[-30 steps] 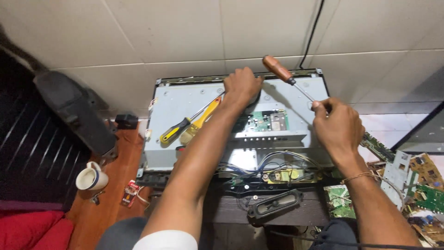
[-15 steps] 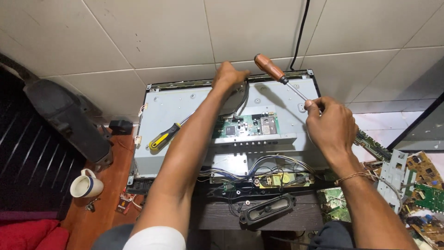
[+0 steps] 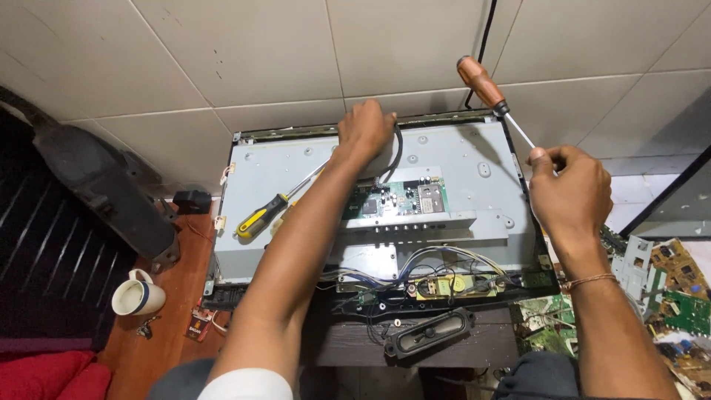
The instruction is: The person works on the back of a disassembled television, using a screwdriver to remove screws and a small black plastic part. They then use pliers to adjust a wire or connector on the circuit board.
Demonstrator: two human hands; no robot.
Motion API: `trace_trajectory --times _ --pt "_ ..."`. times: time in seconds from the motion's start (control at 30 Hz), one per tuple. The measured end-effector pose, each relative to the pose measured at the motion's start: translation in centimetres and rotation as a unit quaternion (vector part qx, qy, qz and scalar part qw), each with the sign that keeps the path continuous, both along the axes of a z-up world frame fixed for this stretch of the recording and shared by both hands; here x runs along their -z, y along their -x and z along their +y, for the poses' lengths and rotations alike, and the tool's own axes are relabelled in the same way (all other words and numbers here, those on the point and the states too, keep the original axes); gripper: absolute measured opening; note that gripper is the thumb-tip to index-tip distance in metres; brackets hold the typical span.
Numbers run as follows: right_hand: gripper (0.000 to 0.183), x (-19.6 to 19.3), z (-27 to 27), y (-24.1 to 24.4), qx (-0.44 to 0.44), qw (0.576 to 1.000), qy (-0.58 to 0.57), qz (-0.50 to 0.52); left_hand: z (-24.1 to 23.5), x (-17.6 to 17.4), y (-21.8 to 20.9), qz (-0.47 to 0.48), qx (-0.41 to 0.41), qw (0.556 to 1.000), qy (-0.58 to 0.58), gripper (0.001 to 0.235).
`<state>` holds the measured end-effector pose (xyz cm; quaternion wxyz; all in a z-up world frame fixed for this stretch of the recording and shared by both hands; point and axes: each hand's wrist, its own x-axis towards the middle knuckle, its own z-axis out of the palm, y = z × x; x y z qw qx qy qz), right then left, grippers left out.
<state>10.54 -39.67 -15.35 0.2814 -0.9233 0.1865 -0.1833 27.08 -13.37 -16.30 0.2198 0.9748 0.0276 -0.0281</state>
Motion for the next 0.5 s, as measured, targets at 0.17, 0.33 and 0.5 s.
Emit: trace_trajectory --times 0.17,0.33,0.5 --pt "0.025 -0.4 -0.2 0.0 0.001 1.000 0.010 -0.019 2.0 3.0 -2.0 -0.111 0.054 0.989 -0.082 0.021" --pt "0.023 -0.6 0.1 0.3 -0.014 0.999 -0.018 -0.048 3.3 3.9 -3.4 -0.103 0.064 0.987 -0.109 0.019" --pt "0.021 -0.9 0.6 0.4 -0.023 0.998 -0.020 -0.057 3.0 4.9 -3.7 -0.134 0.062 0.979 -0.140 0.022"
